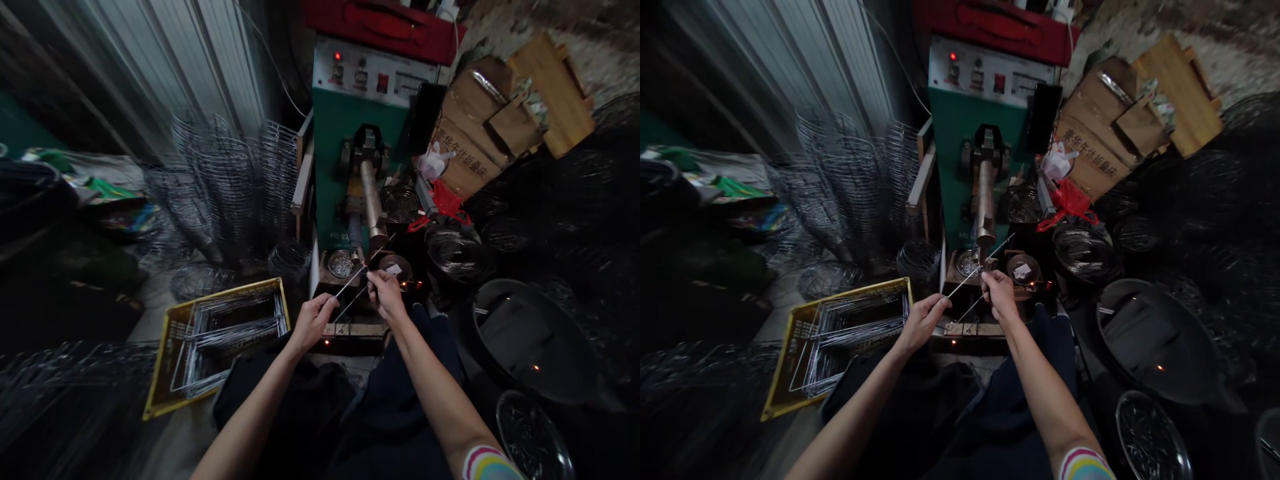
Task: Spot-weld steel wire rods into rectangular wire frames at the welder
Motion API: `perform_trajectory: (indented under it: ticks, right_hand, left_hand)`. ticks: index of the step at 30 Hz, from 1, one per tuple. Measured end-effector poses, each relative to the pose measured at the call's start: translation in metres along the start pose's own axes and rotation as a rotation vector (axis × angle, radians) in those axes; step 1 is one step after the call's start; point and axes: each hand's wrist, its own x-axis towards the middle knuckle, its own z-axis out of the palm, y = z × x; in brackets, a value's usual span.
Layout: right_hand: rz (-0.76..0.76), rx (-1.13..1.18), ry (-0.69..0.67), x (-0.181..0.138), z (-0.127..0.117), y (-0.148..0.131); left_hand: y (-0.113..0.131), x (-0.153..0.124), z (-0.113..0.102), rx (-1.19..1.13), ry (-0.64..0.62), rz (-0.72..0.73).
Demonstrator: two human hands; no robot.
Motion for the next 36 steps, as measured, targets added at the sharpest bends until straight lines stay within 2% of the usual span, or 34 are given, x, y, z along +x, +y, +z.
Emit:
perform_trajectory:
  ticks: [9, 16, 20, 25, 29, 33, 36]
  right_hand:
    - [-0.021, 0.082, 0.002, 0.016, -0.012, -0.002]
    - [0.020, 0.109, -0.038, 0.025, -0.010, 0.000]
    - [0.038, 0.048, -0.055, 0.018, -0.018, -0.001]
    - [0.102, -0.210, -0.131, -0.028, -0.051, 0.009]
    - [0.228, -0.376, -0.250, -0.076, -0.073, 0.040]
    - [0.287, -0.494, -0.369, -0.114, -0.074, 0.083]
    - [0.267, -0.580, -0.482, -0.140, -0.068, 0.112]
  left_hand:
    - [0.007, 0.027, 0.003, 0.103, -0.016, 0.098]
    - [0.014, 0.032, -0.003, 0.145, -0.030, 0.063]
    - [0.013, 0.032, -0.004, 0.136, -0.046, 0.041]
    - [0.017, 0.034, -0.005, 0.161, -0.058, 0.090]
    - [0.023, 0.031, -0.005, 0.252, -0.038, 0.176]
    - [0.023, 0.011, -0.003, 0.484, -0.146, 0.307]
    - [0.016, -0.016, -0.012, 0.641, -0.194, 0.281]
